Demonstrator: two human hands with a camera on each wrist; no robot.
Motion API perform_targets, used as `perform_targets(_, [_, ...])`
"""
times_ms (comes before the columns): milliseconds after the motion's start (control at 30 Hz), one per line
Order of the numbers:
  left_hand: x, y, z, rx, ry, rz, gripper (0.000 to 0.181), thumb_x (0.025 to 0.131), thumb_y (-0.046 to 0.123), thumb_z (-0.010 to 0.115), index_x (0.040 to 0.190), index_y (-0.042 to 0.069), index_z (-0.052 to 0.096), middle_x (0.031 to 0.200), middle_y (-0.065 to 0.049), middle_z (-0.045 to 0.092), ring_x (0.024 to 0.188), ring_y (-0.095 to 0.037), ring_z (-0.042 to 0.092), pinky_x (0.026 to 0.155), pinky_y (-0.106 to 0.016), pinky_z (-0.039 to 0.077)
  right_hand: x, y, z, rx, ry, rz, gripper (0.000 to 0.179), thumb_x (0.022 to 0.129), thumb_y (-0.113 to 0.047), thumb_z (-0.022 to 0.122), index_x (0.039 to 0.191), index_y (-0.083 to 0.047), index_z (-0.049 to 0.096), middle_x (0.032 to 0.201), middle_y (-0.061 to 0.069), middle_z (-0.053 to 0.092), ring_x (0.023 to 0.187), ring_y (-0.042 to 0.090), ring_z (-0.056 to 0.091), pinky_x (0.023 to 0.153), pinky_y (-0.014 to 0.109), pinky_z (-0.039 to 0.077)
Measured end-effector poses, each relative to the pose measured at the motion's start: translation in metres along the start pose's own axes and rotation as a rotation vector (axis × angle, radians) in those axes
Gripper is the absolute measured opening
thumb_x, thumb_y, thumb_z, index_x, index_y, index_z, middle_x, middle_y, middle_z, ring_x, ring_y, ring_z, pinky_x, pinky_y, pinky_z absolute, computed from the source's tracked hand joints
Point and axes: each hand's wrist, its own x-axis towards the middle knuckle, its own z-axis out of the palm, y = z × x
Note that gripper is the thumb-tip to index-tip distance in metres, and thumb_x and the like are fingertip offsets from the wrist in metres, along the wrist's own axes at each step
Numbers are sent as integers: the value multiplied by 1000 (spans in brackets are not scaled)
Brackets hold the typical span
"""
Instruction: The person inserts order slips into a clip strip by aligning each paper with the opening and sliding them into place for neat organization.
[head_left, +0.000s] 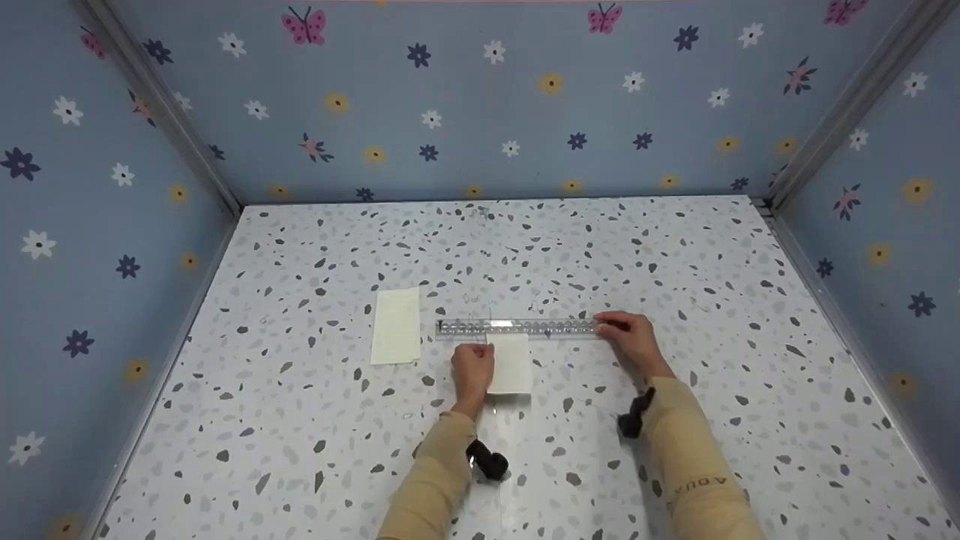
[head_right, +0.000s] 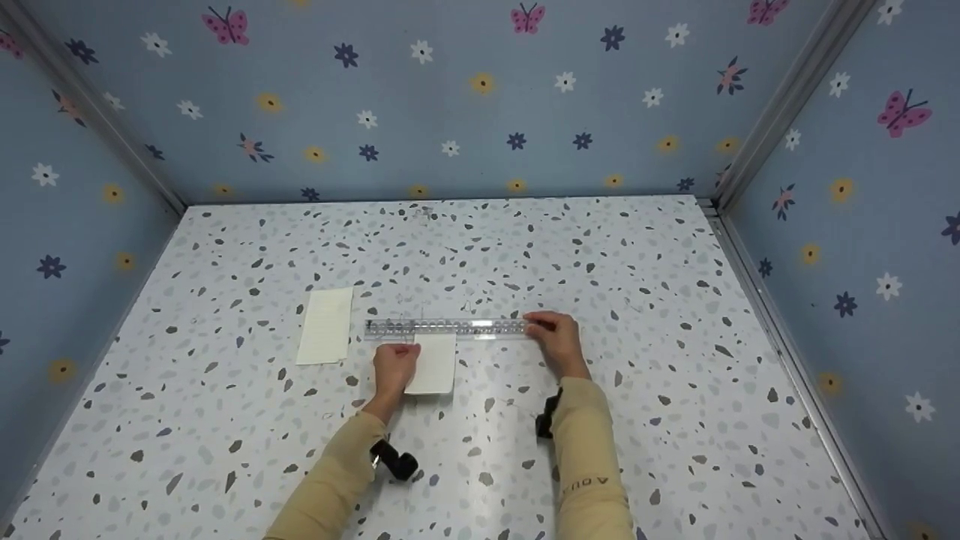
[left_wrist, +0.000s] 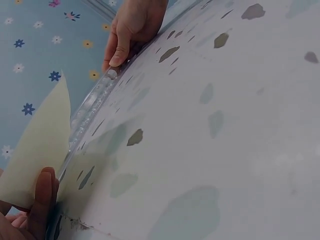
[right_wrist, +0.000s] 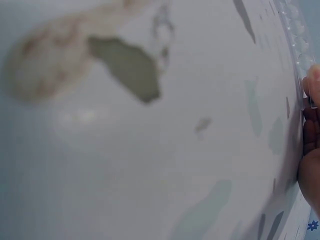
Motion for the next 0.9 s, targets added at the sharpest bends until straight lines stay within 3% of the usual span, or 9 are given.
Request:
perform_targets(167, [-3,2,3,-8,5,-12,12,80,9,61,75,-1,63,66,-7,60,58,-17,54,54,-30,44,0,0,0,-4,-9,25,27,76,-10,67,101,-1,65,102,15,62,95,23,55,86,34,40])
perform_targets(600, [-2,3,13,-8,-25,-51,12,81,11,61,79,0,65,71,-8,63,64,-18,58,60,-30,47,0,2,1,18,0,36,24,76,-8,66,100,-2,66,101,13,63,93,20,55,82,29,41])
perform_targets(900, [-3,4,17,15,-43,-23,14,82,11,59,79,-1,66,71,-8,63,64,-18,59,61,-31,47,-2,-4,-2,-19,-16,28,24,79,-7,65,102,-2,65,102,14,62,95,22,55,83,31,41])
